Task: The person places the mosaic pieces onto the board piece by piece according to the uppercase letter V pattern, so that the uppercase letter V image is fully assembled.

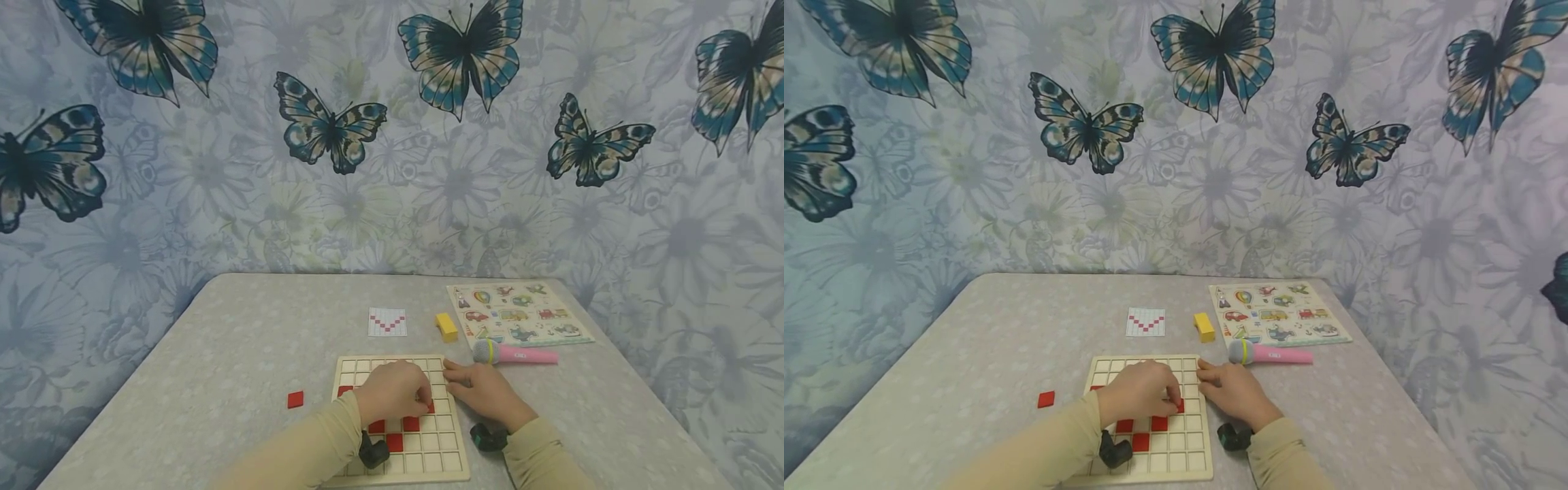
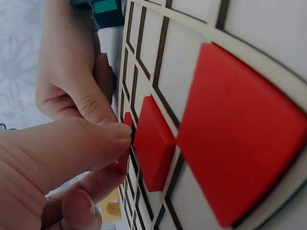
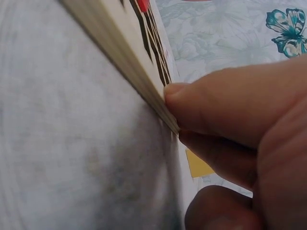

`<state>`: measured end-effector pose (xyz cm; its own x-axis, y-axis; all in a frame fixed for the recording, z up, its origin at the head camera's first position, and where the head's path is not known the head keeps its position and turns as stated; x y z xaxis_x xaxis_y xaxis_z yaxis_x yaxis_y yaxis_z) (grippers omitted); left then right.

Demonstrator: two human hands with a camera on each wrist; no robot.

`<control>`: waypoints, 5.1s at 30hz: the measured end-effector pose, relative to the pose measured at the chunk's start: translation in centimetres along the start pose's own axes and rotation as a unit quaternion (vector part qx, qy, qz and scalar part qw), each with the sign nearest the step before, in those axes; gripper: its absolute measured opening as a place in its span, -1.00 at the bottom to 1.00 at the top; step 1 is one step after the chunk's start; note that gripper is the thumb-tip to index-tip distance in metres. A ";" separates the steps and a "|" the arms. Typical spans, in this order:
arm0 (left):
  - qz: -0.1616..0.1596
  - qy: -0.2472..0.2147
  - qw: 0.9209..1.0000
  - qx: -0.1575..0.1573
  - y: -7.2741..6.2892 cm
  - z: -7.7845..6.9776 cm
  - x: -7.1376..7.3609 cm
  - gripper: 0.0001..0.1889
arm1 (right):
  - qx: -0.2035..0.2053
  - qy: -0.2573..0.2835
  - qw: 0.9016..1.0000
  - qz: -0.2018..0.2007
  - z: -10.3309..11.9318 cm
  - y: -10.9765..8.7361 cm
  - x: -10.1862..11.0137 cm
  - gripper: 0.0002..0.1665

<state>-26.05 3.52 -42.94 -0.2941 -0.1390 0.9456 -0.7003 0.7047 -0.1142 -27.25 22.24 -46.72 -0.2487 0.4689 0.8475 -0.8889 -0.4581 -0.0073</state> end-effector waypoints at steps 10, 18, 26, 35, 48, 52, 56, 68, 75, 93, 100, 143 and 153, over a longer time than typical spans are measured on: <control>0.000 0.002 1.000 0.004 -0.1 -0.1 -0.2 -0.91 | 0.015 0.007 1.000 -0.004 0.2 -0.1 0.0 -0.63; 0.002 -0.031 0.999 0.008 -1.9 1.4 0.5 -0.87 | 0.006 0.005 1.000 -0.009 0.3 0.0 0.0 -0.63; -0.083 -0.091 0.991 0.060 -9.9 7.3 2.8 -0.74 | -0.006 0.010 1.000 -0.004 0.4 -0.2 0.0 -0.63; -0.141 -0.170 0.962 0.163 -15.7 14.9 1.6 -0.64 | -0.015 0.009 1.000 -0.008 0.2 -0.7 0.4 -0.63; -0.101 -0.183 0.965 0.157 -17.7 16.1 1.0 -0.52 | -0.007 0.012 1.000 -0.004 0.2 -0.7 -0.1 -0.61; -0.095 -0.181 0.968 0.146 -17.6 16.1 1.0 -0.57 | -0.002 0.010 1.000 -0.005 0.1 -0.7 -0.2 -0.60; -0.098 -0.187 0.969 0.127 -17.6 16.2 0.9 -0.64 | -0.005 0.011 1.000 -0.002 0.2 -0.7 -0.1 -0.60; -0.101 -0.192 0.970 0.113 -17.9 16.6 0.3 -0.70 | -0.007 0.021 1.000 -0.006 0.4 -0.8 -0.4 -0.62; -0.106 -0.183 0.970 0.124 -18.0 16.5 0.6 -0.69 | 0.001 0.018 1.000 -0.012 0.2 -0.7 -0.3 -0.63; -0.112 -0.179 0.971 0.111 -17.2 16.7 0.4 -0.80 | -0.007 0.018 1.000 -0.012 0.2 -0.7 -0.2 -0.63; -0.122 -0.177 0.971 0.110 -17.0 16.6 0.3 -0.80 | -0.006 0.024 1.000 -0.013 0.3 -0.8 -0.3 -0.63; -0.019 -0.019 1.000 -0.007 1.9 1.1 0.5 -0.93 | 0.038 -0.003 0.999 -0.005 0.1 -0.3 0.0 -0.65; -0.016 -0.030 0.999 0.001 2.6 0.1 0.2 -0.93 | 0.038 -0.019 0.999 -0.012 -0.3 -0.2 -0.1 -0.65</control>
<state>-28.01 5.29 -43.07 -0.3110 -0.2029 0.9285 -0.7115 0.6974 -0.0859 -27.17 22.50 -47.00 -0.2107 0.4521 0.8667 -0.8626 -0.5031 0.0527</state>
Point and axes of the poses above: each hand's wrist, its own y-axis towards the middle knuckle, its own x-axis out of the back of the hand, z = x × y, the point moved 4 cm from there along y, towards the middle knuckle, and after that the axes turned 9 degrees about z, right-handed, at the moved point
